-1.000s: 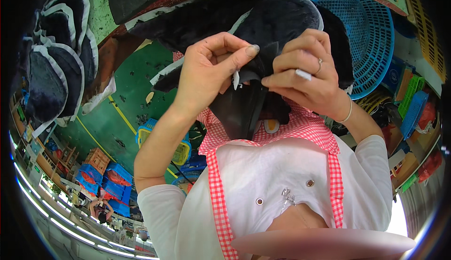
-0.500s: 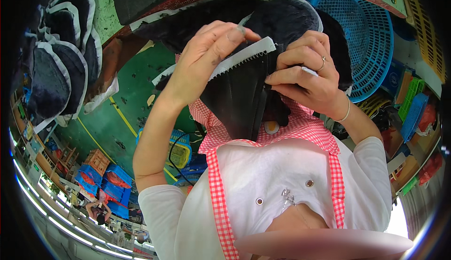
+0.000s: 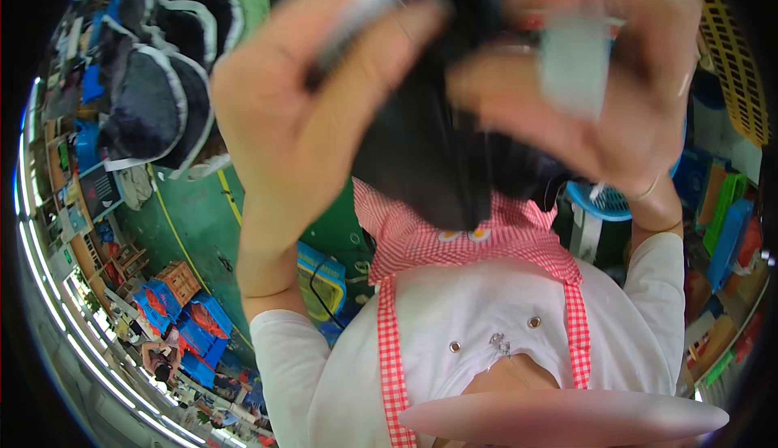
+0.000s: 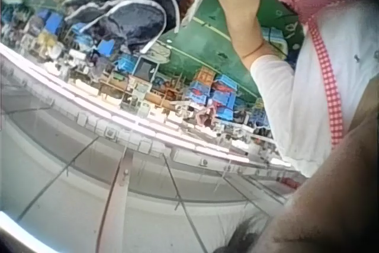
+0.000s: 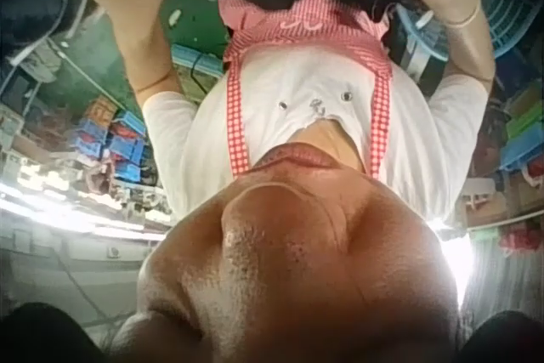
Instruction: The recorder is assembling the upper portion of a black leather boot, trimming material with scissors and inspecting seams.
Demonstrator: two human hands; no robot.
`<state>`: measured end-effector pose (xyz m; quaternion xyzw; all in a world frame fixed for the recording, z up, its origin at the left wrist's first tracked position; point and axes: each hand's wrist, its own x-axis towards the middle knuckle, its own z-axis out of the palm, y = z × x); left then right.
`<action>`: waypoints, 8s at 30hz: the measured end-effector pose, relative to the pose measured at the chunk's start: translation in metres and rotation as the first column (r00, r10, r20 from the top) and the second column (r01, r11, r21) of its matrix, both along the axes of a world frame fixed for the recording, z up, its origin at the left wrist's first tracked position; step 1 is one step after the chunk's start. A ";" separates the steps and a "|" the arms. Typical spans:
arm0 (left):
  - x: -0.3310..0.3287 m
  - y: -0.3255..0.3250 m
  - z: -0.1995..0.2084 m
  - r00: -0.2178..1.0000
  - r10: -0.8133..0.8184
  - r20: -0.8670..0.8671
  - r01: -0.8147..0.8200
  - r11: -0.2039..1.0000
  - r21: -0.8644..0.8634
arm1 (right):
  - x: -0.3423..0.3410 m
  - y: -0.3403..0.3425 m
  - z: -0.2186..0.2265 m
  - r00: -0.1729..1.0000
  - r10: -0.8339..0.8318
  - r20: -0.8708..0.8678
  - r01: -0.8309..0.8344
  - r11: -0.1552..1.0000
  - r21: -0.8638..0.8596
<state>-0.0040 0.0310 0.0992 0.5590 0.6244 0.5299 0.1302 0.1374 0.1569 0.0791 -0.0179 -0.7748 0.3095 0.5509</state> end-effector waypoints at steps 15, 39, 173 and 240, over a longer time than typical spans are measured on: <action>-0.030 0.020 -0.074 0.464 0.193 0.864 -0.040 0.980 -0.197 | -0.028 0.012 -0.050 0.907 -0.167 0.386 0.142 0.986 0.093; -0.001 -0.016 -0.100 0.645 0.167 0.745 0.077 0.956 -0.281 | -0.041 0.049 -0.064 0.990 0.118 0.074 -0.053 0.812 -0.582; -0.087 0.032 0.002 0.715 -0.058 0.697 0.517 0.715 -0.470 | 0.030 0.074 -0.003 0.534 0.234 0.812 -0.305 0.950 -0.073; -0.062 -0.086 -0.173 0.951 0.259 0.168 -0.051 0.669 -0.742 | 0.072 0.045 -0.168 0.572 -0.002 0.820 0.022 1.000 -0.013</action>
